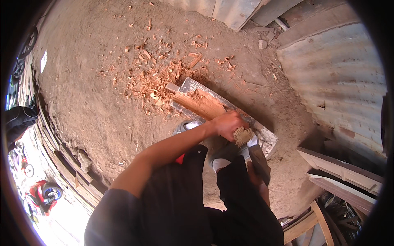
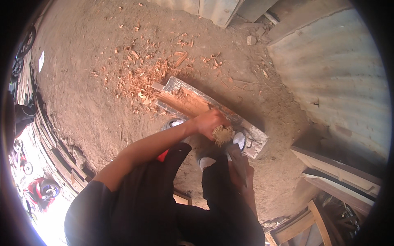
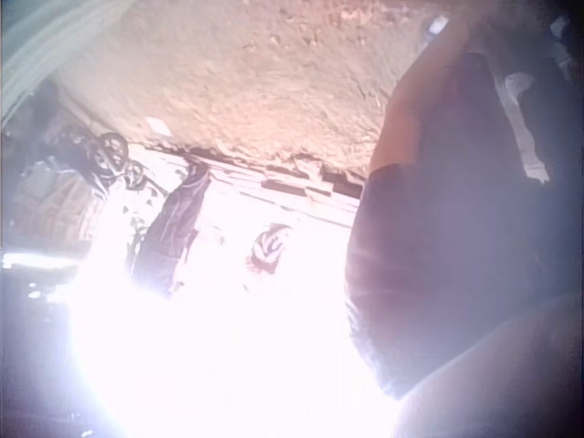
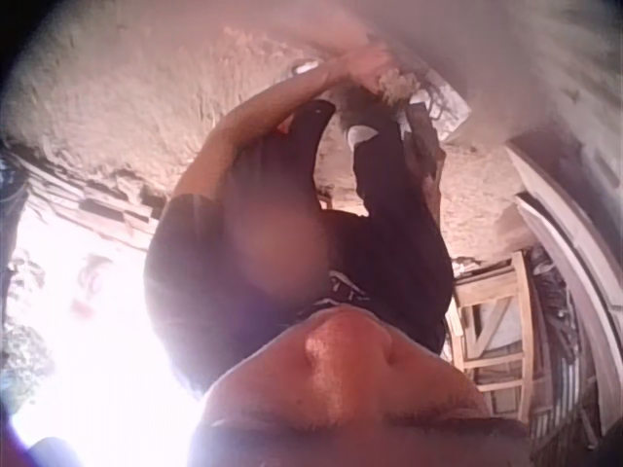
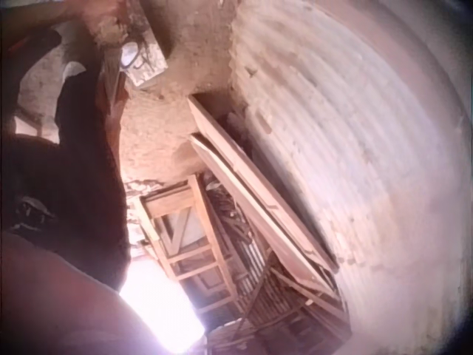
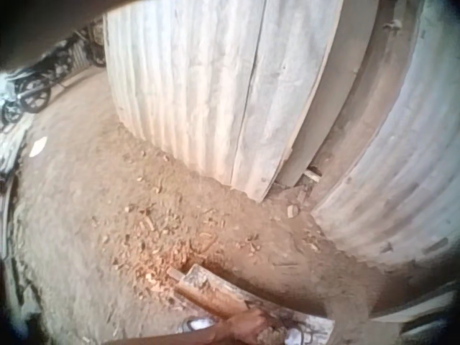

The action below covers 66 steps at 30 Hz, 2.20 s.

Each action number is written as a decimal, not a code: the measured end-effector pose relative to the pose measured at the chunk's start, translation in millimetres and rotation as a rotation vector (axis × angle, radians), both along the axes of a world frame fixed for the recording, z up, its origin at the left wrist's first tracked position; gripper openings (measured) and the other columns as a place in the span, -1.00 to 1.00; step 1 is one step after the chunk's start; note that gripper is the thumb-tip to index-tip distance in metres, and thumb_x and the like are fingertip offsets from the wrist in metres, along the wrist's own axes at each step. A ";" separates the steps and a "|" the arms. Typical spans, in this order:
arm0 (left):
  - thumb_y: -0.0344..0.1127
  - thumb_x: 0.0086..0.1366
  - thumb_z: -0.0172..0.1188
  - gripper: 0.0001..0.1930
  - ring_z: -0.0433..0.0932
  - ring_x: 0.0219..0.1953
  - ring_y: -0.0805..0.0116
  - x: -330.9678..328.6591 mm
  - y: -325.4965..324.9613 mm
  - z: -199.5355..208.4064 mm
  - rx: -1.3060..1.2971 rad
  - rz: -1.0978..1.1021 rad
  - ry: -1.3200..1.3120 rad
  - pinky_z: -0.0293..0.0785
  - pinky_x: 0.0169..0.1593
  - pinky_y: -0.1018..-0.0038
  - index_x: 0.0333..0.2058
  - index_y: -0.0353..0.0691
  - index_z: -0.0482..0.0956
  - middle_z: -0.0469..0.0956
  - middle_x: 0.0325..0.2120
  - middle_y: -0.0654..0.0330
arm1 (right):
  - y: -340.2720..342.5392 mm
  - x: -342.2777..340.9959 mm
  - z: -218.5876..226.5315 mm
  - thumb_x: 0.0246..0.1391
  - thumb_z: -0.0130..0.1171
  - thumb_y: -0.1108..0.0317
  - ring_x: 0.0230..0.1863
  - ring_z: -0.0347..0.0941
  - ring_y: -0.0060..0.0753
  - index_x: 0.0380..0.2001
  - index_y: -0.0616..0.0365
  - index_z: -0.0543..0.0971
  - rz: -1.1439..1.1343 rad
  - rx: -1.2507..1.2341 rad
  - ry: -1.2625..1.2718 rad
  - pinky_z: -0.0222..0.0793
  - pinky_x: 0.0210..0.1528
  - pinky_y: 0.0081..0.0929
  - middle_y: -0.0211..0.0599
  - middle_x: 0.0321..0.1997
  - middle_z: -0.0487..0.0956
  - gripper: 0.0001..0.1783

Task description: The person uses a small axe to repeatedly chip away at a piece of wood resting on a wooden block. Wood shavings accumulate on the ground as the person continues to shape the wood.

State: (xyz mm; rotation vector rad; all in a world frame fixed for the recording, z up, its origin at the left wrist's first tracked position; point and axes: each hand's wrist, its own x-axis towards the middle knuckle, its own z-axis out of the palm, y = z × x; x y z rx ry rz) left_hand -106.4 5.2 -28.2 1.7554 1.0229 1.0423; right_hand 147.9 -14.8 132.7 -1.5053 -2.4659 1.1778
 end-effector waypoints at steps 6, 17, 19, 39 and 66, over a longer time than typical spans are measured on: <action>-0.18 -0.34 0.48 -0.38 0.68 -0.25 -0.09 0.0 2.7 1.1 0.009 -0.003 0.081 0.59 -0.12 0.07 -0.15 -0.17 0.69 0.69 -0.39 -0.02 | 5.7 -1.3 6.8 0.25 0.28 0.35 -0.31 0.66 0.19 -0.05 0.06 0.56 0.018 0.137 0.048 0.54 -0.29 -0.07 -0.02 -0.39 0.66 -0.77; -0.22 -0.32 0.43 -0.46 0.66 -0.31 -0.13 0.8 3.2 8.2 0.000 0.052 0.056 0.58 -0.16 0.05 -0.20 -0.14 0.69 0.64 -0.50 -0.02 | 12.4 -9.9 -1.9 0.22 0.32 0.34 -0.34 0.65 0.23 -0.08 0.10 0.60 0.062 0.236 0.048 0.53 -0.36 -0.06 0.01 -0.42 0.64 -0.77; -0.23 -0.32 0.42 -0.46 0.66 -0.32 -0.14 -1.9 3.7 12.0 0.005 0.079 0.012 0.58 -0.16 0.06 -0.21 -0.15 0.69 0.65 -0.49 -0.03 | 15.9 -16.8 -7.7 0.20 0.34 0.31 -0.27 0.67 0.18 -0.07 0.09 0.62 0.069 0.144 0.059 0.54 -0.29 -0.07 0.04 -0.30 0.66 -0.74; -0.24 -0.23 0.40 -0.43 0.68 -0.20 -0.09 1.0 1.0 13.7 -0.111 0.145 0.094 0.56 -0.08 0.06 -0.11 -0.22 0.69 0.69 -0.35 -0.06 | 31.8 -44.8 32.5 0.28 0.27 0.35 -0.17 0.71 0.05 0.04 0.23 0.60 -0.046 -0.030 -0.006 0.57 -0.16 -0.22 0.04 -0.21 0.70 -0.69; -0.43 0.24 0.26 -0.79 0.68 -0.22 0.26 -40.6 36.3 -8.5 -0.117 0.856 -0.324 0.57 -0.02 0.33 -0.13 -0.22 0.69 0.73 -0.23 0.14 | 25.9 -38.9 49.2 0.41 0.17 0.15 -0.67 0.28 -0.63 -0.26 0.16 0.43 -0.517 -0.583 0.045 0.20 -0.62 -0.60 -0.45 -0.58 0.40 -0.70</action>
